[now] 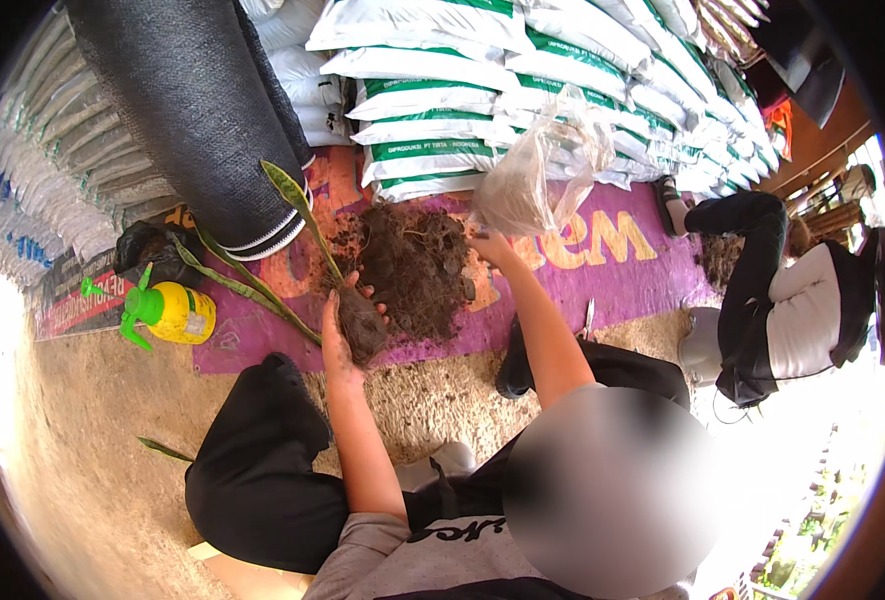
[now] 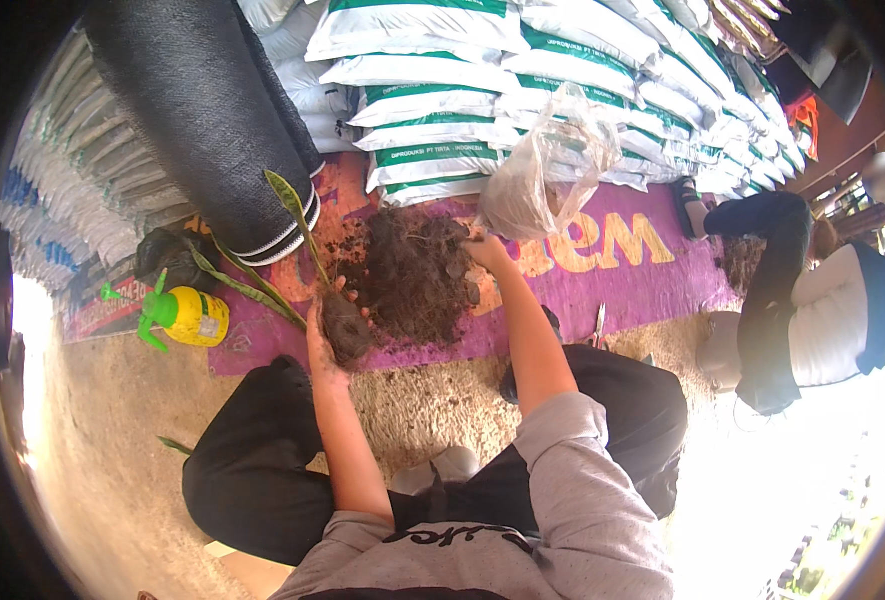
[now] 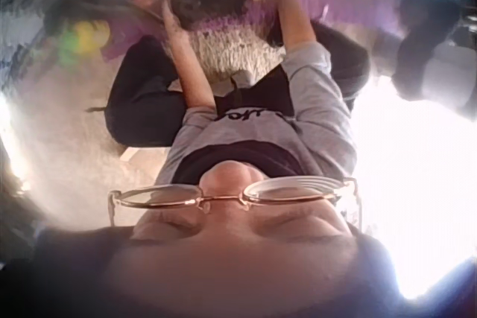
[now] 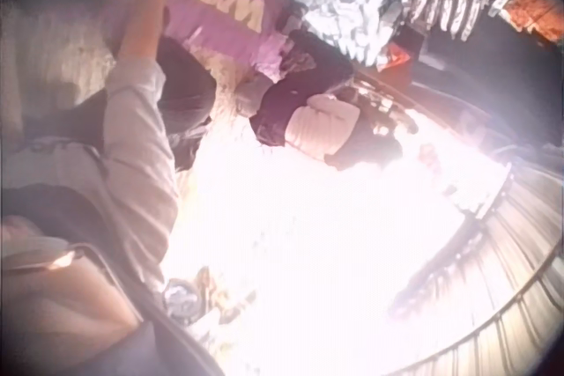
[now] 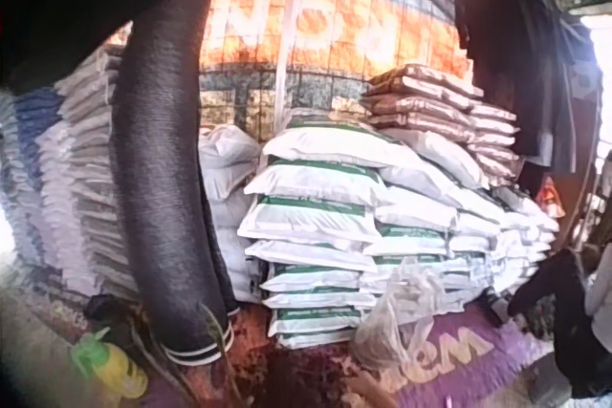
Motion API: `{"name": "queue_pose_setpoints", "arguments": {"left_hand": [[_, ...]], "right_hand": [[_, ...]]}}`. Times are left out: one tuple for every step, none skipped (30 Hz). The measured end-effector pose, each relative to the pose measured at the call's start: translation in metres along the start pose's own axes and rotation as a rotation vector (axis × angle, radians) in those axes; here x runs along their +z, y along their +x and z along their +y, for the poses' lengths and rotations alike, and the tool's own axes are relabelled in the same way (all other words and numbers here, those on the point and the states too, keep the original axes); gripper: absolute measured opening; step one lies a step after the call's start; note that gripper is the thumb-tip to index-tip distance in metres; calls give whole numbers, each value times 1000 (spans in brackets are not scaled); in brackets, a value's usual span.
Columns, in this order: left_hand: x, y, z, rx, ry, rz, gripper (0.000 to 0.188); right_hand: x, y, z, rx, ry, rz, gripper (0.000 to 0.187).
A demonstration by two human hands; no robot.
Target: The person sits on the floor and repeatedly packs soil around the root ball of a small plant, shaping it into a compact sphere by hand. The person handles the plant and soil directly without using tools.
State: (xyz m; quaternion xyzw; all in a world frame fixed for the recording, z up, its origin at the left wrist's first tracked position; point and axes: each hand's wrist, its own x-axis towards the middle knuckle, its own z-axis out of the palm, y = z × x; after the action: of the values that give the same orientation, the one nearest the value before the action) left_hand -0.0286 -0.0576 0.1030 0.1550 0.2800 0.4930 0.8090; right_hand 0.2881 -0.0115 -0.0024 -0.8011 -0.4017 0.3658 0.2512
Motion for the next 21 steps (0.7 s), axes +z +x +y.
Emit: {"name": "queue_pose_setpoints", "arguments": {"left_hand": [[1,0,-2,-9,2,-8,45],[3,0,-3,-15,15,2,46],[7,0,-4,-21,28,11,46],[9,2,-4,-22,39,22,46],[9,5,-6,-39,15,10,46],[4,6,-4,-39,-4,16,46],[-2,8,-3,-41,-23,22,46],[-6,12,-1,-45,5,14,46],[-8,15,2,-52,32,7,46],[-11,18,3,-59,59,0,46],[-13,22,4,-57,84,50,46],[-11,24,8,-54,113,103,46],[-12,26,10,-45,140,159,46],[-16,28,10,-47,132,163,46],[-19,32,9,-54,124,161,46],[-23,35,9,-52,112,162,47],[-27,36,8,-59,117,159,47],[-29,37,7,-66,122,151,47],[-29,39,6,-73,126,141,47],[-30,39,5,-75,144,171,47],[-29,38,5,-71,159,203,47]], "right_hand": [[5,1,24,61,-69,-29,47],[12,2,47,93,-110,-51,47],[19,2,69,125,-152,-75,47],[25,2,84,123,-170,-92,46],[30,3,99,122,-189,-109,46],[40,-1,95,111,-210,-101,45],[47,-9,83,100,-232,-93,43],[49,-15,73,98,-252,-76,41],[52,-16,70,31,-201,-19,39],[55,-16,67,-34,-150,38,37],[58,-16,63,-98,-98,93,36],[63,-23,50,-201,-138,159,35],[68,-33,28,-310,-179,220,35],[76,-40,14,-414,-223,288,36],[91,-42,11,-580,-229,253,36],[105,-45,4,-753,-235,212,37],[119,-52,-1,-920,-282,114,45],[134,-55,-4,-995,-428,-65,58],[150,-60,-8,-1031,-601,-197,67],[159,-60,-9,-1061,-768,-237,66],[164,-60,-13,-1095,-937,-278,64]]}}
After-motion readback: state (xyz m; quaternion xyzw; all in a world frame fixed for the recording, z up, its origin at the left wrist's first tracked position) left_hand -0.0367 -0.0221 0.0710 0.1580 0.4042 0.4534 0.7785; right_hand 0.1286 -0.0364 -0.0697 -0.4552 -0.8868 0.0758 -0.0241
